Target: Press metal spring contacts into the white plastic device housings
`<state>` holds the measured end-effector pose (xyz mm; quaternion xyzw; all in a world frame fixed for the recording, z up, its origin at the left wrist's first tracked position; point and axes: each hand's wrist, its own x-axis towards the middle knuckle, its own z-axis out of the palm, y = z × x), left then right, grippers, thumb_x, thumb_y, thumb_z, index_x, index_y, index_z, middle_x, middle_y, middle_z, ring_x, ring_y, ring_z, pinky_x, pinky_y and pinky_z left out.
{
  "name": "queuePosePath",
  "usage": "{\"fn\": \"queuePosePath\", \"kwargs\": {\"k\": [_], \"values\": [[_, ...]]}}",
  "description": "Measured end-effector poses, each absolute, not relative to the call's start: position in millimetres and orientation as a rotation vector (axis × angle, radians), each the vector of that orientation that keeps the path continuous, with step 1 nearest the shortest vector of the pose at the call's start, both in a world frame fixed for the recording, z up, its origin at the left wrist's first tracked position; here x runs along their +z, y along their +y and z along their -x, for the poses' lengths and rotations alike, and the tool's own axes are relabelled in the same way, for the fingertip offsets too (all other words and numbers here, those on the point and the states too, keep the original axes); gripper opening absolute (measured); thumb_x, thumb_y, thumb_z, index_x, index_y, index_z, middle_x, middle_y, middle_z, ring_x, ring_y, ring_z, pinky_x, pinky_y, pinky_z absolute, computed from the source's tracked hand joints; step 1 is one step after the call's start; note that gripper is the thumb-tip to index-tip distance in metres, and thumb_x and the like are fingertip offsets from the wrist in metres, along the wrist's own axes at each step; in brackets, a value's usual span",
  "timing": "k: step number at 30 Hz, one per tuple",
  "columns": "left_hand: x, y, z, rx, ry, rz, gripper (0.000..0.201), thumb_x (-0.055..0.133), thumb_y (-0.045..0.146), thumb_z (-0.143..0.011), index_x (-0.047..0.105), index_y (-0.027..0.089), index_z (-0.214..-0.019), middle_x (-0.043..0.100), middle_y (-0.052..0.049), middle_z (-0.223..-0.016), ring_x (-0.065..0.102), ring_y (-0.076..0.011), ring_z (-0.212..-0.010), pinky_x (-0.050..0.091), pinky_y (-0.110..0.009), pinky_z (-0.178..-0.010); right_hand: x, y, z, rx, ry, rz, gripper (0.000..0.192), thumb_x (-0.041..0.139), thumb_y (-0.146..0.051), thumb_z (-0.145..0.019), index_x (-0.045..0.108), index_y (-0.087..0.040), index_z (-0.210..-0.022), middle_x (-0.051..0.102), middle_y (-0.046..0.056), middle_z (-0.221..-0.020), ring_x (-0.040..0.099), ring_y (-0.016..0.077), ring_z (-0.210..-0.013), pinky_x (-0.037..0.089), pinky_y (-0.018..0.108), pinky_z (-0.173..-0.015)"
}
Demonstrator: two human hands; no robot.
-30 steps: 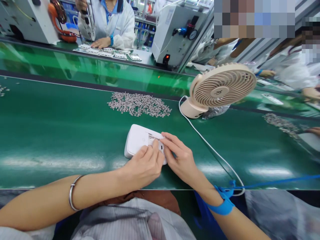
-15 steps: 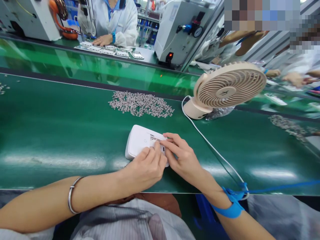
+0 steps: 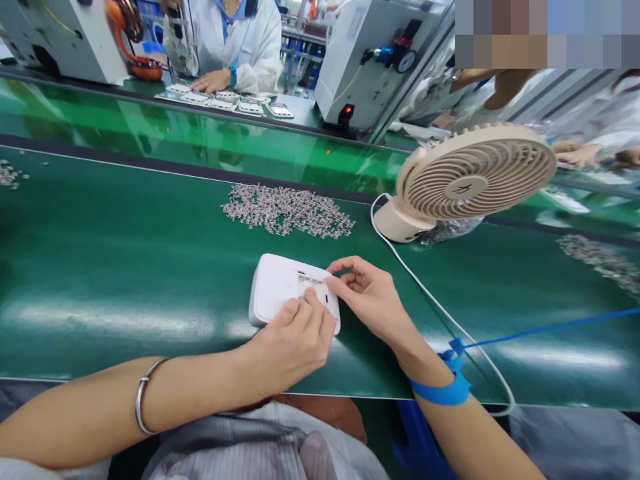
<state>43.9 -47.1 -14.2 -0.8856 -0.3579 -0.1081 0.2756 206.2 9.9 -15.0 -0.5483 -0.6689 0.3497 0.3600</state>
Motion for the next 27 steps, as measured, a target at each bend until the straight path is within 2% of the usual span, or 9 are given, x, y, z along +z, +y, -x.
{"fn": "queuePosePath", "kwargs": {"k": [5,7,9,11,14,16,21,24,27], "values": [[2.3,-8.6,-19.0,0.13,-1.602,2.097,0.036,0.037,0.0,-0.076,0.055,-0.006,-0.106,0.06,-0.018,-0.074,0.058,-0.0245,-0.068,0.038,-0.031,-0.06,-30.0,14.0,-205.4,0.673,-1.688,1.439,0.025,0.055,-0.04,-0.075,0.056,-0.017,-0.084,0.057,0.003,-0.071,0.053,0.0166,-0.064,0.044,0.031,-0.063],[13.2,17.2,7.2,0.252,-1.884,2.015,0.036,0.035,0.001,-0.075,0.055,-0.008,-0.104,0.059,-0.023,-0.079,0.059,-0.0302,-0.075,0.039,-0.035,-0.062,-35.6,15.8,-204.8,0.526,-1.755,1.408,0.022,0.052,-0.038,-0.077,0.056,-0.018,-0.081,0.058,0.004,-0.078,0.054,0.0172,-0.068,0.045,0.032,-0.067],[22.1,41.1,36.7,0.309,-2.093,1.969,0.031,0.037,0.001,-0.072,0.059,-0.004,-0.093,0.059,-0.022,-0.079,0.058,-0.033,-0.081,0.039,-0.037,-0.065,-39.7,17.4,-204.8,0.431,-1.802,1.374,0.019,0.051,-0.037,-0.078,0.055,-0.018,-0.08,0.057,0.004,-0.081,0.053,0.0169,-0.07,0.046,0.032,-0.068],[26.3,58.1,61.3,0.263,-2.21,1.846,0.031,0.04,0.003,-0.071,0.059,-0.004,-0.094,0.058,-0.024,-0.088,0.055,-0.0361,-0.09,0.04,-0.041,-0.072,-42.8,20.0,-205.6,0.381,-1.818,1.362,0.019,0.05,-0.036,-0.078,0.055,-0.018,-0.08,0.056,0.004,-0.081,0.053,0.0166,-0.069,0.046,0.031,-0.067],[22.9,67.6,74.5,0.124,-2.229,1.701,0.038,0.04,0.008,-0.075,0.052,-0.009,-0.106,0.046,-0.032,-0.118,0.044,-0.0438,-0.109,0.037,-0.048,-0.084,-46.9,28.6,-207.6,0.393,-1.799,1.374,0.02,0.049,-0.036,-0.078,0.055,-0.017,-0.082,0.055,0.004,-0.079,0.051,0.0142,-0.061,0.045,0.029,-0.062],[15.9,66.9,66.1,0.024,-2.163,1.772,0.043,0.04,0.013,-0.079,0.047,-0.009,-0.115,0.033,-0.033,-0.132,0.035,-0.0483,-0.117,0.033,-0.053,-0.089,-49.6,38.4,-207.8,0.434,-1.785,1.385,0.021,0.047,-0.034,-0.079,0.056,-0.016,-0.085,0.053,0.002,-0.075,0.047,0.0125,-0.055,0.044,0.028,-0.058],[-5.6,60.7,24.6,-0.234,-1.882,2.118,0.054,0.036,0.022,-0.085,0.034,-0.005,-0.133,0.024,-0.028,-0.14,0.022,-0.0498,-0.125,0.024,-0.062,-0.094,-51.5,73.0,-193.6,0.278,-1.904,1.412,0.022,0.048,-0.023,-0.079,0.06,-0.013,-0.095,0.05,0.002,-0.066,0.049,0.0168,-0.061,0.044,0.03,-0.065],[-15.2,59.5,9.7,-0.26,-1.784,2.207,0.053,0.033,0.02,-0.087,0.033,-0.006,-0.133,0.024,-0.026,-0.141,0.021,-0.0483,-0.127,0.022,-0.061,-0.096,-48.3,92.0,-178.1,0.148,-2.065,1.446,0.025,0.048,-0.017,-0.082,0.06,-0.013,-0.103,0.055,0.005,-0.072,0.052,0.0196,-0.07,0.043,0.032,-0.071],[-20.0,59.3,5.1,-0.267,-1.753,2.221,0.051,0.032,0.019,-0.088,0.035,-0.007,-0.132,0.025,-0.025,-0.141,0.022,-0.0484,-0.127,0.023,-0.061,-0.097,-45.4,102.6,-167.8,0.12,-2.175,1.488,0.02,0.046,-0.012,-0.084,0.061,-0.012,-0.097,0.056,0.007,-0.076,0.053,0.0211,-0.075,0.042,0.03,-0.072]]}}
